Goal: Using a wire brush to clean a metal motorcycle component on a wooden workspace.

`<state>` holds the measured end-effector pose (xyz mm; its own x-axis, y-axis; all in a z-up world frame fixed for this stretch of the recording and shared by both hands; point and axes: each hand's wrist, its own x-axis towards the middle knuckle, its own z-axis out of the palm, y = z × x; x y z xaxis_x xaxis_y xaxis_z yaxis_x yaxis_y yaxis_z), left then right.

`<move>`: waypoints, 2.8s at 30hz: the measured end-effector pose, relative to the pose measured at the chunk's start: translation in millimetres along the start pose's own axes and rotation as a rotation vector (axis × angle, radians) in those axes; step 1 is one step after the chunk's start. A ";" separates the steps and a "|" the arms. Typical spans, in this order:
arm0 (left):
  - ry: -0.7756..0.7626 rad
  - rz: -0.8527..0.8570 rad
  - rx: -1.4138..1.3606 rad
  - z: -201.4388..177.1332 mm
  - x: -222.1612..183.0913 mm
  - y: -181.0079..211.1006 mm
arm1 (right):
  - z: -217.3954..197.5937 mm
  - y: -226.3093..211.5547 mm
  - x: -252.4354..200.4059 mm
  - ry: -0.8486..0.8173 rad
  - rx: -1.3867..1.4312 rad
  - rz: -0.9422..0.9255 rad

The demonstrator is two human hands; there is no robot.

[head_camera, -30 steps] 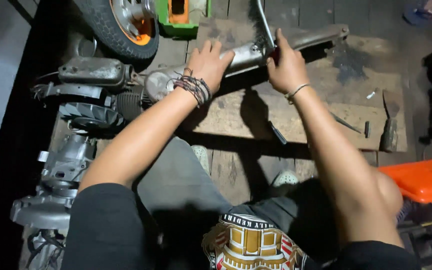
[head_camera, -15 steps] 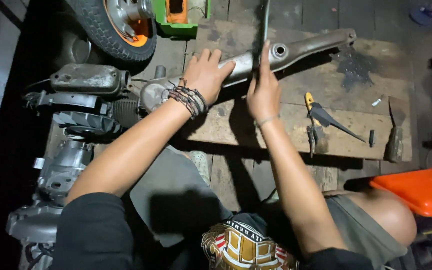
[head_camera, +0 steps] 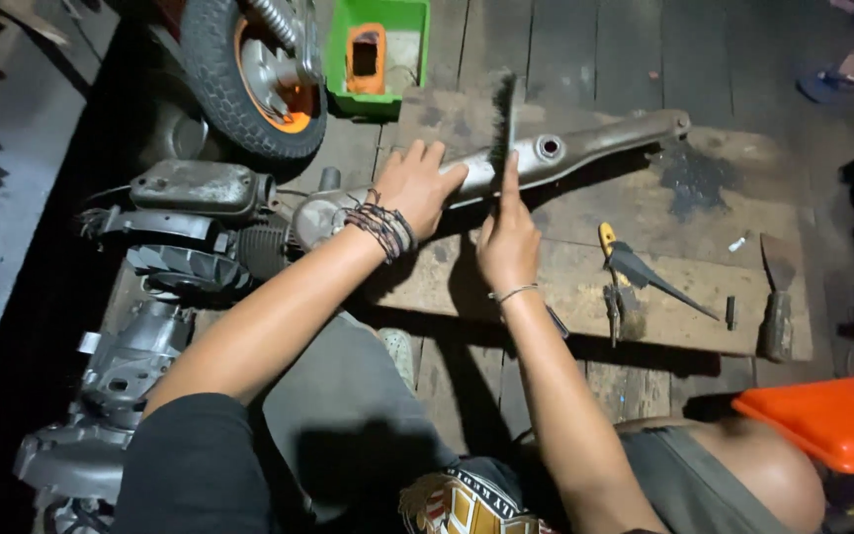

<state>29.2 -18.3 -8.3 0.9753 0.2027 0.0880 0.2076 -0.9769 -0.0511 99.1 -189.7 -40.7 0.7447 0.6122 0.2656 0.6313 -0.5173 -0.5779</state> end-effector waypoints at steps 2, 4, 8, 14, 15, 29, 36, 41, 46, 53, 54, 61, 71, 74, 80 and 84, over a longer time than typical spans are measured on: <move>0.004 -0.008 0.023 5.4 1.3 -2.5 | -3.4 6.4 21.5 0.032 0.020 -0.008; 0.011 -0.011 0.044 7.6 2.9 -2.6 | -9.7 10.6 37.5 0.068 0.037 -0.014; 0.023 -0.007 -0.007 2.4 2.3 -0.5 | -17.4 -3.5 28.8 0.027 0.049 0.002; 0.181 0.032 -0.027 35.8 12.3 -3.8 | -18.5 -7.1 22.8 0.011 0.083 0.005; 0.214 0.024 -0.048 38.4 11.7 -1.5 | -22.6 -1.8 30.6 0.026 0.100 0.022; 0.222 0.025 -0.041 20.5 8.9 1.6 | 9.7 19.8 27.2 0.214 0.130 -0.092; 0.249 0.030 -0.025 24.6 10.9 2.3 | 23.7 58.5 29.1 0.231 0.083 -0.087; 0.136 0.032 -0.050 5.7 10.0 4.2 | 21.3 38.6 24.8 0.106 0.148 -0.175; 0.099 0.047 0.004 -1.8 9.8 6.2 | 14.0 44.1 30.0 0.186 0.102 -0.050; 0.023 0.009 -0.029 -3.3 7.8 5.0 | 14.3 47.5 31.0 0.149 0.135 -0.080; 0.059 0.031 -0.025 -1.7 12.3 5.7 | 11.5 48.2 33.9 0.244 0.141 -0.070; 0.113 -0.001 -0.061 0.1 7.3 4.7 | 27.8 60.8 32.6 0.249 0.071 -0.156; 0.053 -0.004 -0.069 0.2 2.7 9.3 | 32.2 50.4 22.4 0.293 0.042 -0.193; 0.047 -0.007 -0.057 -8.5 7.2 6.8 | 36.4 52.2 27.3 0.241 -0.004 -0.247; 0.044 -0.006 -0.059 0.4 5.7 7.6 | 37.0 48.7 21.5 0.246 -0.035 -0.167; 0.056 -0.001 -0.036 6.3 8.0 4.7 | 24.8 56.4 21.2 0.147 -0.165 -0.178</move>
<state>38.4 -20.8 -14.2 0.9691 0.2004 0.1438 0.2047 -0.9787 -0.0156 145.2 -191.1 -86.9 0.6346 0.6152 0.4677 0.7728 -0.5070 -0.3817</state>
